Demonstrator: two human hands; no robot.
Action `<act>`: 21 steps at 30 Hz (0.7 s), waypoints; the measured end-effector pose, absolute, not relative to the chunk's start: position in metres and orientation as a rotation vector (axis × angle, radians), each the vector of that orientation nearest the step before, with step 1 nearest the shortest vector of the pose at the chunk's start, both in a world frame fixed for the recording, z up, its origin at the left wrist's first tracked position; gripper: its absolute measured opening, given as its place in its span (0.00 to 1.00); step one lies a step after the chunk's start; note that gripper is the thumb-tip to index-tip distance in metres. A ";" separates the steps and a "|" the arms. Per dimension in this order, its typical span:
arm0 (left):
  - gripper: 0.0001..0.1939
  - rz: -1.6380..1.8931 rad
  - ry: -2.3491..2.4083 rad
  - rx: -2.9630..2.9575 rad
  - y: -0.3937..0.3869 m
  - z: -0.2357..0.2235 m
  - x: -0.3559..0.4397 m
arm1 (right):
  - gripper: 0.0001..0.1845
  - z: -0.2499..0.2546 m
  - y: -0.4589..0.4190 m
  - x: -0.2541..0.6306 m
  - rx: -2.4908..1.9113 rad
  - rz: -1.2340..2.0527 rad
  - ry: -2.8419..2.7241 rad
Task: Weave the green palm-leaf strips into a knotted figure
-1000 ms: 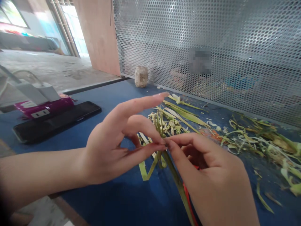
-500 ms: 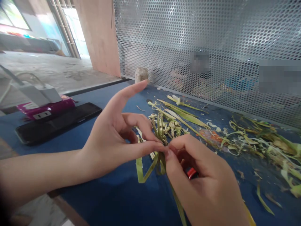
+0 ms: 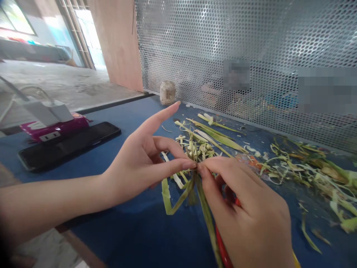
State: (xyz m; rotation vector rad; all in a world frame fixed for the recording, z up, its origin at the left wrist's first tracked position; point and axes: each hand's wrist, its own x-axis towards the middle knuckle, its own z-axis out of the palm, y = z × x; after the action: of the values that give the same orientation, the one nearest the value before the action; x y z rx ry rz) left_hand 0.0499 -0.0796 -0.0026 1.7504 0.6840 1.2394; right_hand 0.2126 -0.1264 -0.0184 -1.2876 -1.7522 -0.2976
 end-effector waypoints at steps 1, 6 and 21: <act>0.44 1.249 0.683 1.765 -0.080 -0.003 0.050 | 0.03 -0.018 -0.126 0.212 -1.285 -0.306 -1.777; 0.47 1.278 0.594 1.874 -0.080 -0.005 0.050 | 0.05 -0.014 -0.127 0.210 -1.408 -0.226 -1.672; 0.39 1.373 0.673 1.756 -0.080 -0.001 0.050 | 0.13 -0.015 -0.125 0.214 -1.474 0.406 -1.536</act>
State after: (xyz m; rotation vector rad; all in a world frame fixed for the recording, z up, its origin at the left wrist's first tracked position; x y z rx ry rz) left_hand 0.0503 -0.0799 -0.0010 1.7560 0.6732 1.3734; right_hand 0.2144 -0.1253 -0.0146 -1.4738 -1.5359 0.4062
